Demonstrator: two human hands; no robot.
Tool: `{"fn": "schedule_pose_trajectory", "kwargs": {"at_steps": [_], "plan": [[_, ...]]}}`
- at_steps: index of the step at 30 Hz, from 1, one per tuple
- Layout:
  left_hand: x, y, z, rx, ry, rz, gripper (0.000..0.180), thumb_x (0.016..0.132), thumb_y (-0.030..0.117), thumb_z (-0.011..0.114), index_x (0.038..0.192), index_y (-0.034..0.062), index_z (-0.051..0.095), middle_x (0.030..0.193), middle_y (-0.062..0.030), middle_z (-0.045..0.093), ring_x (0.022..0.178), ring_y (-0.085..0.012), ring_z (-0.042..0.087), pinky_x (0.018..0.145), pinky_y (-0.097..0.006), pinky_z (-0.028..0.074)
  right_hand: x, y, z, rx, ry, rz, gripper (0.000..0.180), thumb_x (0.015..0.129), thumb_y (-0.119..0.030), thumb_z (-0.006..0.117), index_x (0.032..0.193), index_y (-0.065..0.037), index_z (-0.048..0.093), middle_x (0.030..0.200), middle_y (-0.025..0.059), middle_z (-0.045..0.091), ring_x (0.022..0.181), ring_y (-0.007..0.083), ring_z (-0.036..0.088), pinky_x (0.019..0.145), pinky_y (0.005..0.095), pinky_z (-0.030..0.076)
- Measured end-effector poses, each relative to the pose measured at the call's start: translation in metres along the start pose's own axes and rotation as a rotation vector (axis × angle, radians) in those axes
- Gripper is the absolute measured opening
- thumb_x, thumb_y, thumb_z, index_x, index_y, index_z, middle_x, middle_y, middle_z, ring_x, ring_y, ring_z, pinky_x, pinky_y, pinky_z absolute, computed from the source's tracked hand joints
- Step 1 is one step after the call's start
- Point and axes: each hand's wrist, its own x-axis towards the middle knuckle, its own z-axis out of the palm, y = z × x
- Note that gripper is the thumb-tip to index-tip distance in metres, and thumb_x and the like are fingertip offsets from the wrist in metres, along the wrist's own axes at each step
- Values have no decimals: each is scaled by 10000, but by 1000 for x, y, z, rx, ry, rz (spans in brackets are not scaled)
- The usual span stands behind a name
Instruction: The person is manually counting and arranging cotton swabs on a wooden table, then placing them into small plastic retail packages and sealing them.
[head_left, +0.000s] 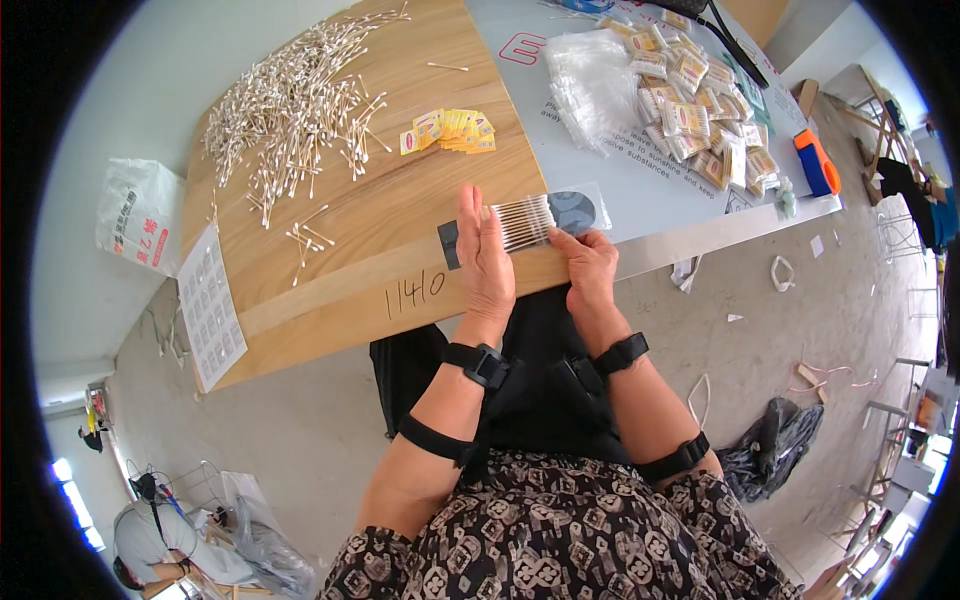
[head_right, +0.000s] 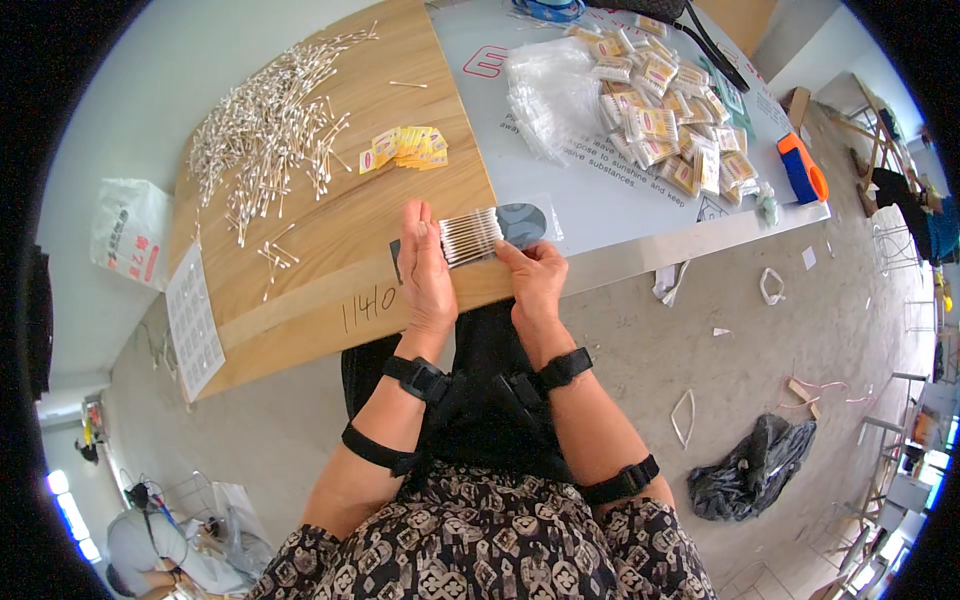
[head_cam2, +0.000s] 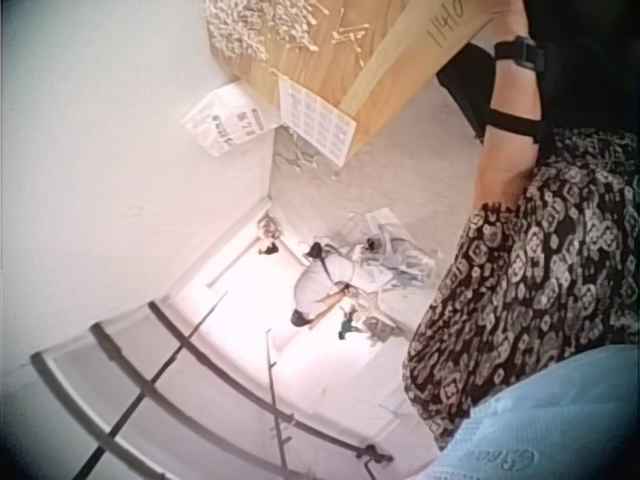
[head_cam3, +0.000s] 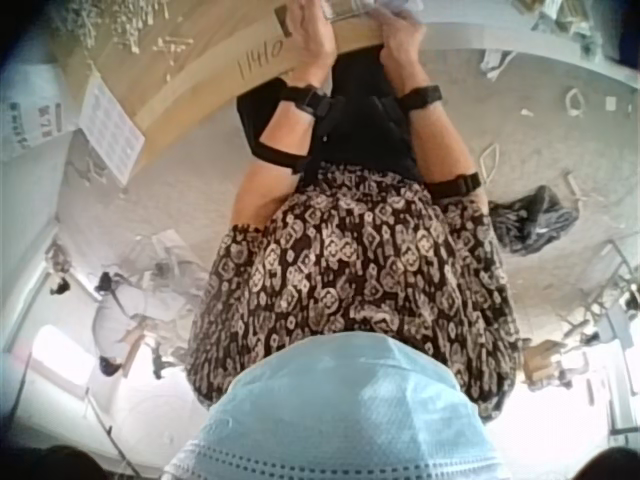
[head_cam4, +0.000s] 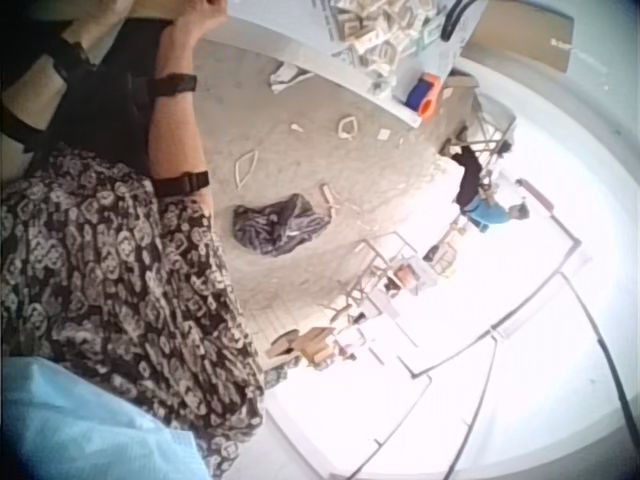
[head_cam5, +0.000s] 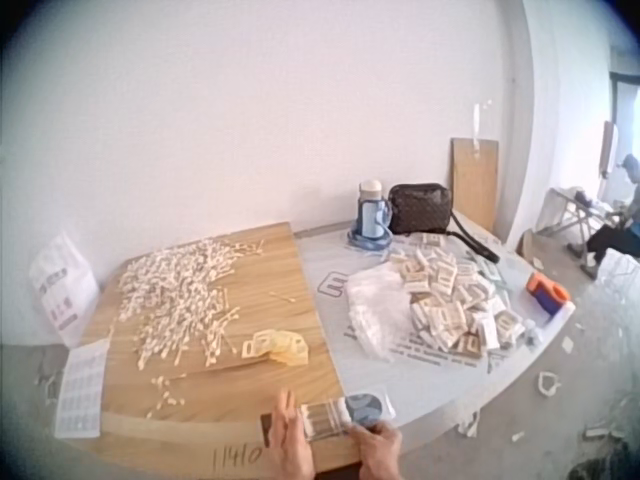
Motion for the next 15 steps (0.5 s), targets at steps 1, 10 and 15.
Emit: {"fn": "schedule_pose_trajectory", "kwargs": {"at_steps": [1, 10, 15], "plan": [[0, -1, 1, -30, 2, -8, 596, 1043, 288, 427, 1510, -26, 231, 1565, -248, 220, 1467, -285, 197, 1187, -383, 171, -2, -2, 0, -11, -9, -8, 173, 757, -30, 799, 804, 4, 635, 729, 8, 600, 654, 100, 524, 594, 263, 423], [-3, -7, 6, 49, 125, 45, 587, 1012, 242, 497, 1471, -52, 282, 1516, -251, 311, 1415, -349, 314, 1162, -414, 246, 1, 2, -8, 76, -37, 4, 142, 791, -48, 769, 823, 11, 644, 729, 6, 596, 658, 92, 511, 594, 256, 411], [-11, 11, -22, 816, -79, 286, 630, 843, 82, 681, 1386, -31, 384, 1460, -227, 374, 1374, -399, 337, 1138, -469, 283, 3, 2, -8, 100, -32, 22, 154, 832, -98, 738, 767, 1, 640, 706, -13, 573, 650, 77, 483, 584, 246, 382]]}}
